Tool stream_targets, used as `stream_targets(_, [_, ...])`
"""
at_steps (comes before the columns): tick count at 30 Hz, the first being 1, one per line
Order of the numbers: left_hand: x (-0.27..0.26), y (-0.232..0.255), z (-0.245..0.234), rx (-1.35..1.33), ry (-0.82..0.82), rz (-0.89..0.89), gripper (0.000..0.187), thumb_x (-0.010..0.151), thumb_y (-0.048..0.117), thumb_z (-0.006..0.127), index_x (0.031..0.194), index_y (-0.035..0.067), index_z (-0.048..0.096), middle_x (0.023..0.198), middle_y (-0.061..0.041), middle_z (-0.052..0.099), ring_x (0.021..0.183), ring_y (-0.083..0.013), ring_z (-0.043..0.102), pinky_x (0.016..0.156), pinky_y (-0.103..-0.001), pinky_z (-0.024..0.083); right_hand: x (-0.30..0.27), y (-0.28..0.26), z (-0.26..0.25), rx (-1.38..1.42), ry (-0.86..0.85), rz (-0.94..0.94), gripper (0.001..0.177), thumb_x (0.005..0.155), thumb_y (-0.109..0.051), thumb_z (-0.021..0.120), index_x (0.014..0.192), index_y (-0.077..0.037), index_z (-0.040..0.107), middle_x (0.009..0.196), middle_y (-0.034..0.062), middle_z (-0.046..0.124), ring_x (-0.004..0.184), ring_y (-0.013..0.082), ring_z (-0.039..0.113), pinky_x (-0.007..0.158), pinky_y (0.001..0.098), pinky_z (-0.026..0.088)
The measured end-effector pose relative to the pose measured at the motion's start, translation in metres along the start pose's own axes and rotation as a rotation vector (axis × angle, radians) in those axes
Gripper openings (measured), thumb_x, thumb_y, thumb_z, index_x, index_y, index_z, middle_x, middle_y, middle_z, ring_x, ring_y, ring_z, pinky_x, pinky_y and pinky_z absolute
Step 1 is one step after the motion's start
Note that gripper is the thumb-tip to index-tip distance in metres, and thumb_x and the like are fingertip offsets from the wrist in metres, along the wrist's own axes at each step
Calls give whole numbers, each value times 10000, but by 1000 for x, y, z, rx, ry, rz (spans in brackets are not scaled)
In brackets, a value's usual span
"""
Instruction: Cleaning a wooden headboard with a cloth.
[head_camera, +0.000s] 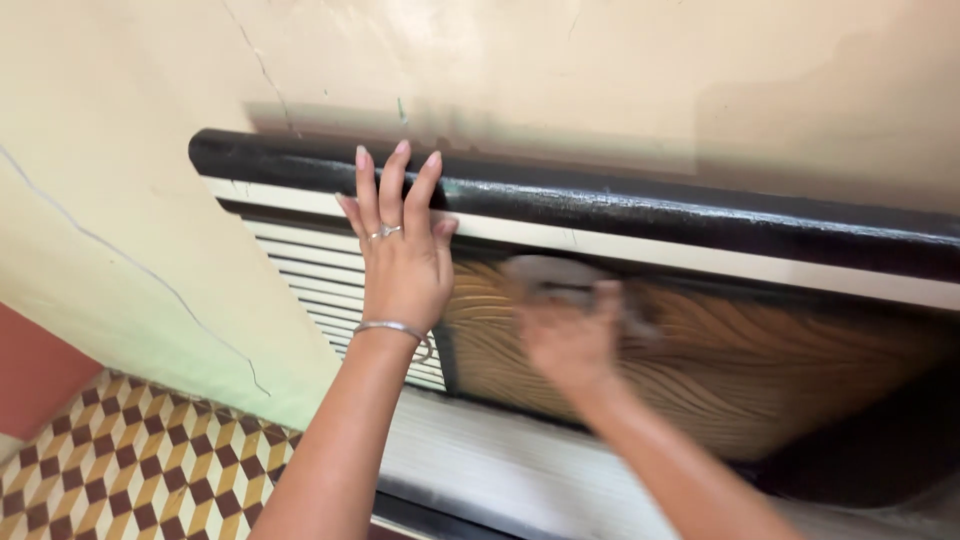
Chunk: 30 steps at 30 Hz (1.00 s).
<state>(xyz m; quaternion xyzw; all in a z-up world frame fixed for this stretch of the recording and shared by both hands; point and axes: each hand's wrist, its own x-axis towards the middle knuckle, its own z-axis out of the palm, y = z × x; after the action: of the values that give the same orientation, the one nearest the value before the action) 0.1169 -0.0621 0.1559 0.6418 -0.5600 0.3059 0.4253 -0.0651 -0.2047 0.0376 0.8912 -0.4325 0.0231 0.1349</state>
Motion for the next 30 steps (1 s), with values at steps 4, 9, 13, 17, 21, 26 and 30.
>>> stream_targets(4, [-3, -4, 1, 13, -19, -20, 615, 997, 132, 645, 1561, 208, 413, 1673, -99, 288, 1593, -437, 116, 1260, -689, 64, 30, -90, 59, -102, 531, -421, 516, 1042, -319, 350, 1545, -241, 432, 1572, -105, 497, 1422, 58, 423, 1228, 548, 140])
stream_targets(9, [-5, 3, -7, 29, -18, -9, 620, 1016, 130, 637, 1582, 209, 399, 1694, -104, 278, 1601, -427, 121, 1267, -676, 90, 19, -121, 74, -40, 542, -664, 473, 1007, -261, 405, 1455, -259, 554, 1536, -127, 532, 1440, 8, 433, 1282, 436, 126])
stream_targets(13, [-17, 68, 3, 13, -17, -35, 693, 991, 124, 625, 1617, 114, 326, 1719, -145, 223, 1593, -449, 120, 1240, -695, 103, -35, 5, 58, 34, 717, -366, 360, 1038, -370, 469, 1372, -316, 594, 1365, -121, 658, 1227, 65, 610, 1236, 545, 151])
stream_targets(17, [-53, 164, 46, -178, -192, 102, 792, 895, 256, 654, 1588, 124, 295, 1664, -107, 257, 1548, -387, 210, 1199, -682, 174, -94, 125, 21, -39, 592, 110, 512, 1064, -486, 523, 1520, -262, 589, 1071, 41, 691, 1061, 261, 640, 1074, 752, 245])
stream_targets(21, [-81, 225, 79, -225, -266, 252, 716, 958, 279, 612, 1596, 134, 320, 1673, -94, 301, 1547, -345, 257, 1195, -651, 212, -118, 165, 74, 128, 791, 469, 675, 980, -500, 523, 1497, -71, 454, 1370, 232, 547, 1301, 440, 512, 1158, 715, 267])
stream_targets(26, [-100, 239, 90, -298, -453, 366, 650, 970, 283, 563, 1578, 134, 387, 1648, -69, 371, 1520, -289, 316, 1213, -544, 222, -120, 132, 123, 555, 912, 804, 808, 1018, -411, 476, 1626, 20, 162, 1511, 436, 365, 1380, 617, 353, 1148, 660, 294])
stream_targets(30, [-99, 229, 88, -280, -446, 369, 653, 978, 307, 552, 1581, 130, 374, 1652, -57, 350, 1523, -282, 318, 1225, -523, 200, -143, 143, 90, 558, 887, 686, 789, 1031, -360, 498, 1604, 86, 191, 1492, 438, 384, 1337, 593, 395, 1079, 630, 356])
